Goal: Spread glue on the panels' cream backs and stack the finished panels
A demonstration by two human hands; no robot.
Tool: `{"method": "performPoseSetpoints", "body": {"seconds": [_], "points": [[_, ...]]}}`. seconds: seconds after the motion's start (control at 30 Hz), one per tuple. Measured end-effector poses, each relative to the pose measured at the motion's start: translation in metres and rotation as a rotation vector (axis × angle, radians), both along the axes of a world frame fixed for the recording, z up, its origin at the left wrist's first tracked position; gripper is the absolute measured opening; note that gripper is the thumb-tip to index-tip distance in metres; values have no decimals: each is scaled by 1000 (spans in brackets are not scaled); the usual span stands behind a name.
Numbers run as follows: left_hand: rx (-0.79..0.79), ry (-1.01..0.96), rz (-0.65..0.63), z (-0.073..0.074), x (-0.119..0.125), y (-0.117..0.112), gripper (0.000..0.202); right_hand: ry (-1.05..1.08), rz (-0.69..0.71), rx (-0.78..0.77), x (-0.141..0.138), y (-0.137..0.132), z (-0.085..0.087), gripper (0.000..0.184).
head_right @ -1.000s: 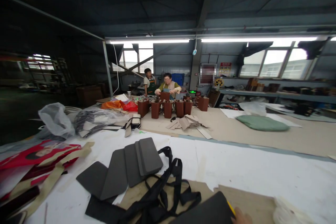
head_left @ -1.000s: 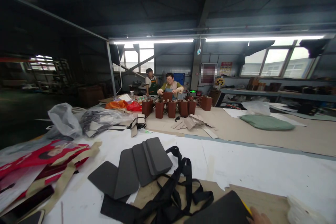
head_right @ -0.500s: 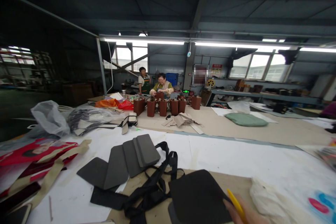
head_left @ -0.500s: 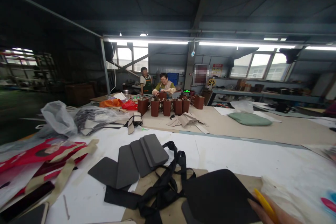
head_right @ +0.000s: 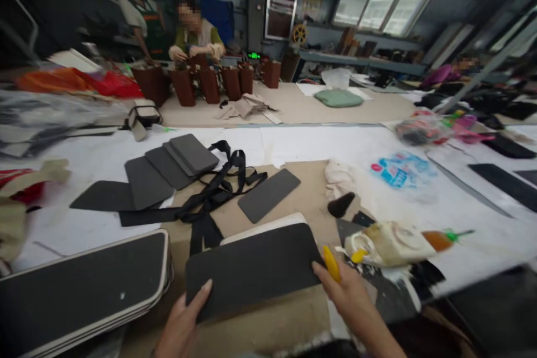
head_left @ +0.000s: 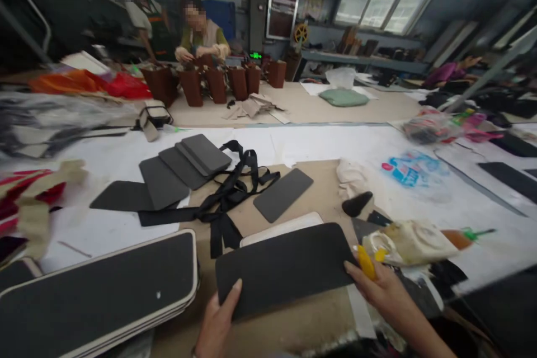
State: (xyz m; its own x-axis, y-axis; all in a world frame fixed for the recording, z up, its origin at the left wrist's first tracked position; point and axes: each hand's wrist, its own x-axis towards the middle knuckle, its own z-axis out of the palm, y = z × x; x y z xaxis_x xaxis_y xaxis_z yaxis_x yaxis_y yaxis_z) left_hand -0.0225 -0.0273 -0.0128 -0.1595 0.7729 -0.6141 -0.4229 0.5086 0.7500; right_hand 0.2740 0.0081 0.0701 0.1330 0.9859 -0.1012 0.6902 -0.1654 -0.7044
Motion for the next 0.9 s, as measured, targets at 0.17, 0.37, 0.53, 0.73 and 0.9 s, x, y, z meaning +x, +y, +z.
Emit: {"method": "performPoseSetpoints", "body": {"seconds": [0.17,0.37,0.53,0.73,0.9], "points": [[-129,142,-158,-13,-5,-15,61,16,68,-215,6,-17,-62,36],[-45,196,-204,-17,6,7,63,-199,34,-150,24,19,-91,35],[34,348,-264,-32,8,41,41,-460,61,-162,25,60,-92,25],[-77,801,-360,-46,11,61,36,-666,142,-309,25,83,-98,25],[-165,958,-491,-35,15,65,34,-740,188,-353,22,86,-94,22]]}}
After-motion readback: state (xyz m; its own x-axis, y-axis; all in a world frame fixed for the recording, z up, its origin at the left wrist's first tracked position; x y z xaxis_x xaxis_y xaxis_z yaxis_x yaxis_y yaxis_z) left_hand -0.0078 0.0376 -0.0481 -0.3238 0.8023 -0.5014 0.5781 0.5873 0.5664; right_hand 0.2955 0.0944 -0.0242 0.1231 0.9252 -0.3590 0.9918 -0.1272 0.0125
